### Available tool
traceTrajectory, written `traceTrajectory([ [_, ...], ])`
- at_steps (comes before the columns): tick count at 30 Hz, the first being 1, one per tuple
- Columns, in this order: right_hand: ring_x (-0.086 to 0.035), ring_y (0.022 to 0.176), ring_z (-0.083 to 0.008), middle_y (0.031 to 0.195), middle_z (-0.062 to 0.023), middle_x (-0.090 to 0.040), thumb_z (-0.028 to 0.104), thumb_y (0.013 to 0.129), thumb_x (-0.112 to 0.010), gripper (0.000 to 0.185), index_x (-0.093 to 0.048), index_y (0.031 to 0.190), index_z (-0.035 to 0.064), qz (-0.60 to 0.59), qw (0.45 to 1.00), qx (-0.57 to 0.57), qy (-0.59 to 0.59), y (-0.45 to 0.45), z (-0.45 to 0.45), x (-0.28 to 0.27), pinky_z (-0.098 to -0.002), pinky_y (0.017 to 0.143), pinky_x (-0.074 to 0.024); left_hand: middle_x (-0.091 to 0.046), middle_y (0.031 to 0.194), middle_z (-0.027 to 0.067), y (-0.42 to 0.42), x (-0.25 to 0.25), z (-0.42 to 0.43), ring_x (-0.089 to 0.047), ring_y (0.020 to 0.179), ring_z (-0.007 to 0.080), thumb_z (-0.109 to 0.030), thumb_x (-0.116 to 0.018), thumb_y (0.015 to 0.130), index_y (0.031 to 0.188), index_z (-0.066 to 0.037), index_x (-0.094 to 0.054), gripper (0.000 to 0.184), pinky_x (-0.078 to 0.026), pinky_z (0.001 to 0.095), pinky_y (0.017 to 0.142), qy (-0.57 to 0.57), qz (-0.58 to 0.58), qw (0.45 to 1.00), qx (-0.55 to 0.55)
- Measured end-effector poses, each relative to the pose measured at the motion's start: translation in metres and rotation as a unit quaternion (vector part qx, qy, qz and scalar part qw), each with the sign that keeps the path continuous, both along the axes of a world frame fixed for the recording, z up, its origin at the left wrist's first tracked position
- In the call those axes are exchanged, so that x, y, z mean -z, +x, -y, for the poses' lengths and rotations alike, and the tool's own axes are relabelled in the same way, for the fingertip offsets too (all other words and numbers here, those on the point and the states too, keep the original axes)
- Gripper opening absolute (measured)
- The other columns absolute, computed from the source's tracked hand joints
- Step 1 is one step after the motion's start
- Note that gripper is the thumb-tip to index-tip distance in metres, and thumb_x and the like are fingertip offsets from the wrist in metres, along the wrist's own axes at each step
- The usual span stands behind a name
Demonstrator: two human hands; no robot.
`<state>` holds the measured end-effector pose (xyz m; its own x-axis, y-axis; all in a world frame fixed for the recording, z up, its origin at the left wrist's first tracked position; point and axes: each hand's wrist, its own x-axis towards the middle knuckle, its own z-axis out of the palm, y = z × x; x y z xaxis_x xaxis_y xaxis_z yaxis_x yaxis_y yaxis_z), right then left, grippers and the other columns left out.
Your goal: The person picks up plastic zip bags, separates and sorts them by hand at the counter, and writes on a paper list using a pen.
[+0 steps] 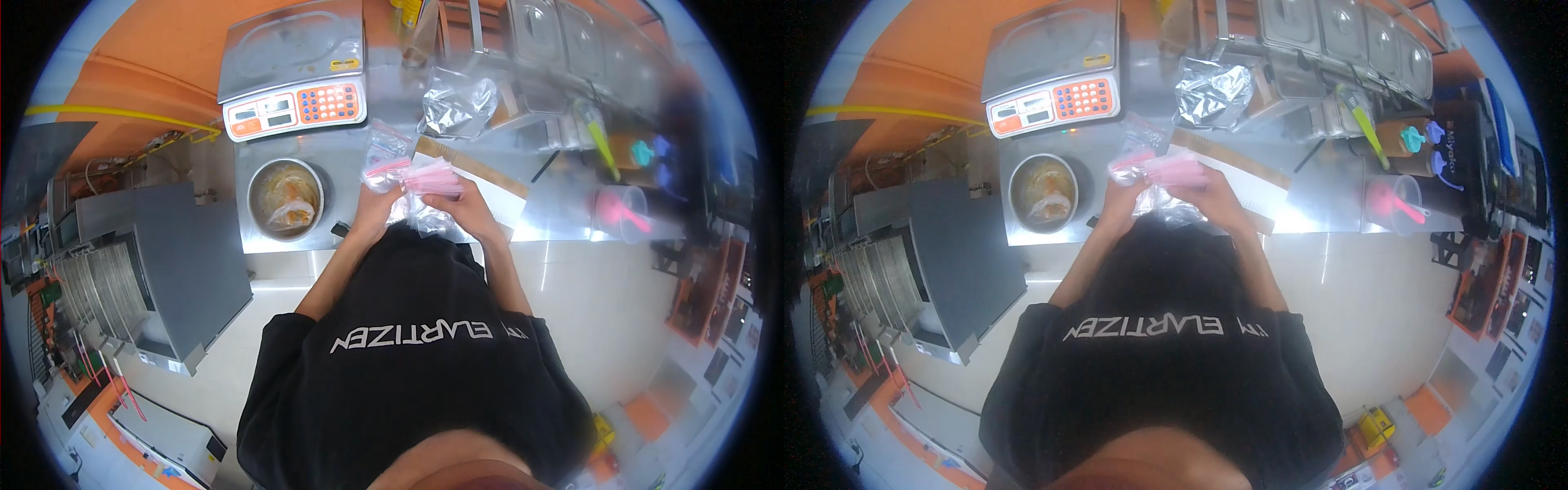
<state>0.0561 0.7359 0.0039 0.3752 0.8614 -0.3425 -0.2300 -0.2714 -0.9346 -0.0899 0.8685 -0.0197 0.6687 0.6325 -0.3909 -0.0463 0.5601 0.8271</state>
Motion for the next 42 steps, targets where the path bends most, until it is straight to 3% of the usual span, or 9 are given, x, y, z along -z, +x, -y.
traceTrajectory([
  [3, -0.063, 0.1, -0.0112, 0.11, -0.0039, -0.071, 0.012, 0.09, -0.077, 0.034, -0.068, 0.121, 0.0009, -0.001, 1.0, 0.005, -0.022, -0.003, 0.0, 0.013, -0.0289, 0.092, -0.049, -0.066, 0.117, 0.0106, -0.001, 0.004, -0.002, -0.065, 0.107, 0.0189, -0.007, -0.067, 0.093, 0.129, 0.001, -0.057, 0.038, -0.053, 0.0356, 0.092, 0.048, -0.007, 0.999, 0.02],
  [6, -0.064, 0.101, -0.0117, 0.11, -0.0044, -0.071, 0.011, 0.09, -0.076, 0.033, -0.068, 0.12, 0.0009, -0.008, 0.999, 0.05, 0.005, -0.006, -0.002, 0.008, -0.029, 0.092, -0.0491, -0.066, 0.118, 0.012, 0.002, -0.006, -0.002, -0.065, 0.107, 0.0198, -0.009, -0.067, 0.093, 0.128, 0.001, -0.057, 0.038, -0.053, 0.0358, 0.091, -0.149, 0.025, 0.988, -0.042],
  [9, -0.064, 0.102, -0.0119, 0.11, -0.0045, -0.071, 0.011, 0.089, -0.077, 0.033, -0.068, 0.12, 0.0012, -0.01, 0.997, 0.07, 0.02, -0.004, -0.004, -0.003, -0.0291, 0.092, -0.0491, -0.066, 0.118, 0.0124, -0.003, -0.01, -0.01, -0.065, 0.108, 0.0207, -0.011, -0.067, 0.093, 0.129, 0.002, -0.056, 0.039, -0.053, 0.0357, 0.092, -0.313, 0.105, 0.944, -0.012],
  [15, -0.063, 0.101, -0.0117, 0.108, -0.0039, -0.071, 0.012, 0.088, -0.078, 0.034, -0.068, 0.119, 0.0014, 0.01, 1.0, 0.002, -0.014, 0.001, 0.005, 0.008, -0.0291, 0.091, -0.0492, -0.066, 0.119, 0.0109, 0.006, 0.002, 0.0, -0.065, 0.107, 0.0193, -0.002, -0.068, 0.09, 0.128, 0.003, -0.058, 0.039, -0.052, 0.0342, 0.093, -0.035, 0.03, 0.999, 0.017],
  [24, -0.062, 0.101, -0.0108, 0.108, -0.0027, -0.071, 0.014, 0.089, -0.077, 0.031, -0.069, 0.117, 0.0018, -0.031, 0.998, 0.042, -0.018, -0.002, 0.005, 0.012, -0.0278, 0.091, -0.0485, -0.067, 0.116, 0.0103, 0.005, -0.003, -0.001, -0.065, 0.109, 0.0188, -0.006, -0.067, 0.093, 0.127, 0.001, -0.059, 0.036, -0.053, 0.0342, 0.092, -0.019, -0.014, 0.999, 0.038],
  [27, -0.062, 0.099, -0.0103, 0.107, -0.0024, -0.071, 0.014, 0.09, -0.076, 0.03, -0.069, 0.117, 0.001, -0.008, 0.998, 0.06, -0.002, 0.0, 0.002, 0.006, -0.0271, 0.089, -0.0486, -0.068, 0.114, 0.0115, 0.005, -0.01, -0.003, -0.067, 0.105, 0.0217, -0.013, -0.063, 0.096, 0.126, 0.001, -0.059, 0.033, -0.055, 0.0371, 0.09, -0.294, 0.019, 0.956, -0.006],
  [30, -0.063, 0.098, -0.0101, 0.107, -0.0027, -0.071, 0.014, 0.091, -0.074, 0.03, -0.069, 0.117, 0.0002, 0.025, 0.997, 0.072, 0.022, 0.003, 0.0, -0.004, -0.0266, 0.088, -0.0486, -0.068, 0.113, 0.0125, 0.001, -0.003, -0.009, -0.068, 0.103, 0.0241, -0.018, -0.06, 0.098, 0.126, 0.001, -0.059, 0.033, -0.057, 0.0394, 0.089, -0.305, 0.064, 0.95, 0.02],
  [36, -0.063, 0.103, -0.0113, 0.111, -0.0042, -0.071, 0.015, 0.091, -0.076, 0.033, -0.068, 0.12, -0.0005, 0.063, 0.994, 0.086, -0.013, 0.006, 0.004, -0.001, -0.0278, 0.092, -0.048, -0.068, 0.114, 0.0131, 0.004, -0.003, -0.007, -0.068, 0.101, 0.0222, -0.011, -0.065, 0.094, 0.124, 0.003, -0.059, 0.033, -0.057, 0.0373, 0.085, -0.119, 0.021, 0.993, 0.015],
  [42, -0.064, 0.104, -0.0133, 0.113, -0.0066, -0.071, 0.012, 0.092, -0.072, 0.033, -0.066, 0.121, 0.0002, 0.052, 0.998, 0.026, -0.001, 0.014, 0.01, -0.017, -0.0295, 0.093, -0.0496, -0.068, 0.112, 0.0129, 0.005, -0.008, -0.011, -0.069, 0.1, 0.0212, -0.008, -0.066, 0.092, 0.122, 0.004, -0.06, 0.034, -0.056, 0.0359, 0.084, -0.084, 0.025, 0.995, -0.04],
])
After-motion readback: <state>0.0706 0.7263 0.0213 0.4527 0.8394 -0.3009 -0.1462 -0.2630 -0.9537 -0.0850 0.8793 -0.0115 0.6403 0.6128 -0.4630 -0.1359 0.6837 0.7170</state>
